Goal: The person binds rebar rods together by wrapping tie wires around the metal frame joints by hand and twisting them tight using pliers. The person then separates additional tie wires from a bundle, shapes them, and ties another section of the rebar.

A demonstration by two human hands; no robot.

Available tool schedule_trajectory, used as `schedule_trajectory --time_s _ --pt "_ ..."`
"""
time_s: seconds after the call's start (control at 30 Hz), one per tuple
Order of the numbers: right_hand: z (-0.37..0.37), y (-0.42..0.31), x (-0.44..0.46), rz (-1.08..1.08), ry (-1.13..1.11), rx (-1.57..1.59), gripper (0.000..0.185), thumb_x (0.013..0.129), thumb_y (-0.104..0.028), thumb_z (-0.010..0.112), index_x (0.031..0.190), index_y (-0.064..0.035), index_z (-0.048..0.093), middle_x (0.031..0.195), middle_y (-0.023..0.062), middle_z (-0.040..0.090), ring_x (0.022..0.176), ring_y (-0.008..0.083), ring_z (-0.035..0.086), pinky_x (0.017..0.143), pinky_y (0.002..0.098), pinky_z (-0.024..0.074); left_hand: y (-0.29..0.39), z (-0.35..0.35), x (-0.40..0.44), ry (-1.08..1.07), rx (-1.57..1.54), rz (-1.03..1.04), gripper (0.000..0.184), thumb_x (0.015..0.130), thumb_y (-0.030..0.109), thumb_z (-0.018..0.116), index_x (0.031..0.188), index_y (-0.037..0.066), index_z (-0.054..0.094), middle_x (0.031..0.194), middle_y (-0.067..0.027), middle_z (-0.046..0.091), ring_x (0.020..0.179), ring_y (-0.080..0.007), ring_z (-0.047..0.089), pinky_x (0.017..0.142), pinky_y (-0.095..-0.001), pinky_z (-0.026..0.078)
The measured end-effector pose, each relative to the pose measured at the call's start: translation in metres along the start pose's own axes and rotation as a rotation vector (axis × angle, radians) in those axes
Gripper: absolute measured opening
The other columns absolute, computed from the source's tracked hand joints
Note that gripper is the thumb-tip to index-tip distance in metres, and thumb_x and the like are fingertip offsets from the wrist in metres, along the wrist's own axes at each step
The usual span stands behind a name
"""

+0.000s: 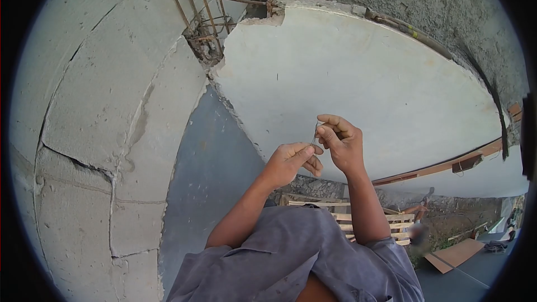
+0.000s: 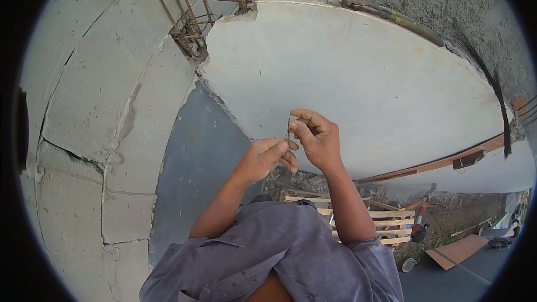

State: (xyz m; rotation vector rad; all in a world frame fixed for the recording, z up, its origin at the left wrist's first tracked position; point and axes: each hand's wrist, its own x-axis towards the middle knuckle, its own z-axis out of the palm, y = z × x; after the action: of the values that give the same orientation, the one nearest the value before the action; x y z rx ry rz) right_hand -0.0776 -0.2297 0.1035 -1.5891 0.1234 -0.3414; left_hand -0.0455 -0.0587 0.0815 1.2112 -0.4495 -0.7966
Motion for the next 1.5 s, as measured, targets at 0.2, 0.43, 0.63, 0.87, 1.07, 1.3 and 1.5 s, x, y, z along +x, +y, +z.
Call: schedule_trajectory --time_s 0.2,0.43,0.63,0.87,1.07,1.3,1.5 --pt "-0.016 0.013 -0.001 0.143 -0.191 0.323 0.025 0.093 -0.015 0.069 0.113 0.0007 0.071 0.078 0.0034 0.065 0.068 0.0102 0.057 0.062 0.0252 0.0485 0.004 -0.003 0.000 -0.091 -0.036 -0.128 0.033 0.105 0.031 0.048 0.106 0.001 0.063 0.077 -0.0057 0.069 0.067 -0.0127 0.067 0.050 -0.0220 0.037" --pt "-0.016 0.020 -0.009 0.127 -0.174 0.361 0.024 0.088 -0.013 0.074 0.101 0.0072 0.071 0.082 0.0098 0.069 0.070 0.0159 0.062 0.064 0.0280 0.0513 -0.018 -0.004 0.001 -0.190 -0.133 -0.130 0.032 0.104 0.035 0.049 0.102 0.006 0.062 0.075 -0.0029 0.067 0.063 -0.0093 0.063 0.048 -0.0209 0.032" --pt "-0.016 0.034 -0.020 0.131 -0.058 0.547 0.015 0.088 -0.007 0.073 0.095 0.0060 0.070 0.082 0.0160 0.071 0.072 0.0213 0.067 0.067 0.0321 0.0548 -0.033 0.001 0.002 -0.195 -0.226 -0.175 0.035 0.105 0.038 0.048 0.102 0.005 0.061 0.072 0.0013 0.057 0.066 -0.0108 0.058 0.053 -0.0222 0.037" --pt "-0.014 0.044 -0.030 -0.004 0.122 0.519 0.015 0.089 -0.008 0.072 0.096 0.0051 0.070 0.078 0.0121 0.069 0.071 0.0197 0.065 0.069 0.0315 0.0535 -0.052 0.018 0.008 -0.310 -0.588 -0.194 0.031 0.105 0.038 0.046 0.104 0.008 0.055 0.076 0.0032 0.051 0.066 -0.0103 0.056 0.057 -0.0231 0.043" --pt "-0.032 0.040 -0.027 -0.053 0.242 0.581 0.016 0.092 -0.012 0.070 0.097 0.0026 0.068 0.076 0.0088 0.067 0.068 0.0170 0.062 0.067 0.0290 0.0495 -0.049 0.027 -0.005 -0.477 -0.960 -0.453 0.030 0.105 0.041 0.046 0.102 0.011 0.051 0.069 0.0072 0.037 0.055 -0.0032 0.037 0.049 -0.0183 0.034" --pt "-0.049 0.049 -0.029 -0.072 0.253 0.552 0.019 0.093 -0.011 0.069 0.102 0.0052 0.068 0.075 0.0110 0.067 0.068 0.0189 0.064 0.067 0.0305 0.0522 -0.070 0.008 -0.023 -0.468 -0.729 -0.517 0.034 0.105 0.043 0.044 0.102 0.010 0.052 0.066 0.0081 0.029 0.051 -0.0027 0.027 0.041 -0.0189 0.024" --pt "-0.029 -0.010 -0.041 -0.456 0.552 -0.680 0.042 0.083 -0.009 0.073 0.124 -0.0043 0.062 0.112 0.0116 0.067 0.104 0.0286 0.063 0.099 0.0463 0.0465 -0.056 -0.016 -0.019 -0.017 -0.024 -0.379 0.038 0.107 0.038 0.042 0.109 0.004 0.058 0.062 0.0087 0.027 0.052 -0.0036 0.026 0.044 -0.0224 0.021"
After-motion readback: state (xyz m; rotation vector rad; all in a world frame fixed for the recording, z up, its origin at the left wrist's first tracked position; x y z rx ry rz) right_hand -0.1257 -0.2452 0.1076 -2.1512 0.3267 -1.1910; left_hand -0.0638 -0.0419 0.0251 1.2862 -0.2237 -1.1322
